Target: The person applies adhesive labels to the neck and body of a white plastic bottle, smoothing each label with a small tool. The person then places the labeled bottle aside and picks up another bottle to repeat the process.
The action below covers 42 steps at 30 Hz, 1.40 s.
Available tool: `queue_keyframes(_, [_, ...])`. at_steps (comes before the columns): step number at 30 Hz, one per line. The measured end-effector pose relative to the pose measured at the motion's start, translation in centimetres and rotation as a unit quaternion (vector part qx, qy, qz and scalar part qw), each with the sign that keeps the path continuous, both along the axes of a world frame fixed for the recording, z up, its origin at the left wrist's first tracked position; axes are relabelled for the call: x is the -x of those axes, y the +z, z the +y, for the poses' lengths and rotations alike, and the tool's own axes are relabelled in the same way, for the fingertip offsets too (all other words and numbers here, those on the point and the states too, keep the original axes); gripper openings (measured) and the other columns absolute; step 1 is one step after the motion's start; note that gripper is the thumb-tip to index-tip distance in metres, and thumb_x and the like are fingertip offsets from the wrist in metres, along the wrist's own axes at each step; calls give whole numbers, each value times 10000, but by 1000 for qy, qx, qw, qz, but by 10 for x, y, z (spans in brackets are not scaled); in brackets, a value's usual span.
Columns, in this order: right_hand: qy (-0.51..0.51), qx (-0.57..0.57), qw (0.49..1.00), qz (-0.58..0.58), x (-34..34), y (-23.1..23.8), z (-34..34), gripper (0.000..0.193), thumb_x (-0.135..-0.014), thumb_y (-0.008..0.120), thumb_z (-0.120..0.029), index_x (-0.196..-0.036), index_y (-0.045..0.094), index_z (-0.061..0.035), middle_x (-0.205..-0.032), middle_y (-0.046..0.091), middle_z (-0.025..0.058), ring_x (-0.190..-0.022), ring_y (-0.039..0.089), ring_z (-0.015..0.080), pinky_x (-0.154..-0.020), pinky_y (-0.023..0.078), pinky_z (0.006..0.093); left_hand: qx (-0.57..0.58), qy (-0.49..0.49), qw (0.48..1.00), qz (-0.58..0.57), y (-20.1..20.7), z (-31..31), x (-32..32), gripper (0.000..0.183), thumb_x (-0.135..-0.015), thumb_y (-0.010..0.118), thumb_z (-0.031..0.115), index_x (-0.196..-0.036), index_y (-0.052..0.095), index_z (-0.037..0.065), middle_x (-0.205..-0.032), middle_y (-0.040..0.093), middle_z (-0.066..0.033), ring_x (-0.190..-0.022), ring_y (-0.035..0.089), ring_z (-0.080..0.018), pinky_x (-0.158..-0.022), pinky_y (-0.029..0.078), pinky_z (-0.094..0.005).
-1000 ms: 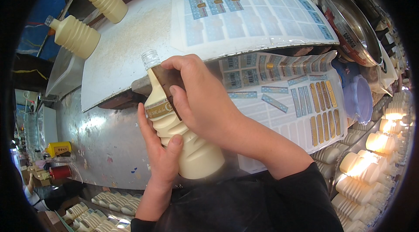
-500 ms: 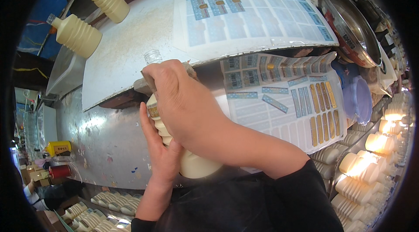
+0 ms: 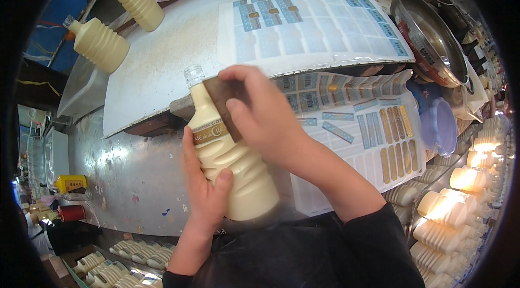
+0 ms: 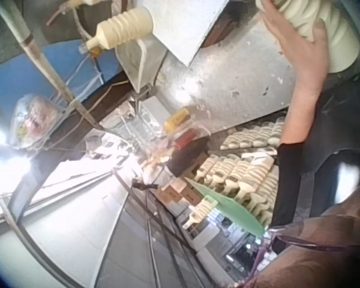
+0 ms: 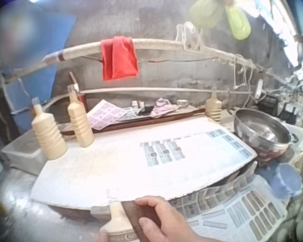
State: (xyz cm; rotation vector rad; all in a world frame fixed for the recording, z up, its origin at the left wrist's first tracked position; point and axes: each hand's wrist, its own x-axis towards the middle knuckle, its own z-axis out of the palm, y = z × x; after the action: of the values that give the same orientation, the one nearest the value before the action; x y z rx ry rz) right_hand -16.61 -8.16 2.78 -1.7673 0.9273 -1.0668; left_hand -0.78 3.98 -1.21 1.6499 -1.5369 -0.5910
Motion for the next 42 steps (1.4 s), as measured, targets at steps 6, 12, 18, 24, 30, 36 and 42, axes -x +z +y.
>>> queue_keyframes(6, [-13, 58, 996, 61, 7, -13, -12, 395, -955, 523, -73, -1339, 493, 15, -1322, 554, 216, -1261, 542, 374, -1081, 422, 424, -26, -5, 925, 378, -3, 2, 1, 995, -791, 716, 106, -1605, 155, -9, -1497, 434, -231, -1356, 495, -328, -1145, 398, -440])
queue_keyframes(12, [-28, 30, 998, 51, -9, 10, 0, 353, -985, 533, -49, -1332, 501, 8, -1217, 605, 141, -1098, 592, 202, -975, 468, 330, -110, -18, 915, 388, 8, 3, -2, 976, -853, 775, 262, -1592, 194, 2, -1453, 497, -156, -1301, 533, -236, -1090, 440, -386])
queue_keyframes(18, [-47, 110, 984, 130, -45, 25, 9, 314, -968, 508, -47, -1276, 500, 12, -1157, 588, 213, -1059, 609, 358, -926, 489, 419, -77, 53, 985, 143, 40, 4, 21, 956, -819, 809, 202, -1557, 230, 24, -1253, 651, -222, -1146, 665, -372, -940, 535, -431])
queue_keyframes(24, [22, 126, 959, 253, -79, 43, 32, 299, -987, 435, -108, -1275, 481, -41, -1142, 544, 212, -1052, 577, 413, -871, 491, 479, -44, -4, 993, 109, 25, 4, 13, 839, -845, 778, 329, -1507, 350, 42, -1386, 569, -239, -1230, 596, -414, -971, 495, -456])
queue_keyframes(30, [-52, 98, 967, 228, -39, 33, 9, 305, -968, 504, -42, -1270, 499, -3, -1197, 567, 202, -1132, 580, 393, -959, 483, 427, -65, 72, 973, 211, 21, -5, 1, 752, -897, 732, 371, -1472, 408, 11, -1285, 619, -274, -1215, 610, -401, -969, 500, -441])
queue_keyframes(36, [-53, 124, 983, 124, -9, -5, -9, 357, -975, 526, -41, -1329, 504, -1, -1237, 582, 164, -1145, 587, 303, -1022, 454, 385, -106, 39, 927, 358, -5, -40, -16, 518, -1079, 458, 428, -1343, 538, -11, -1230, 651, -153, -1126, 592, -219, -1016, 448, -358])
queue_keyframes(42, [-71, 108, 988, 84, 3, -30, -18, 356, -978, 530, -43, -1330, 505, -2, -1261, 575, 162, -1155, 585, 286, -1022, 452, 372, -78, 45, 876, 474, -24, -42, -14, 550, -1113, 350, 451, -1274, 594, -14, -1188, 676, -127, -1049, 658, -204, -944, 524, -360])
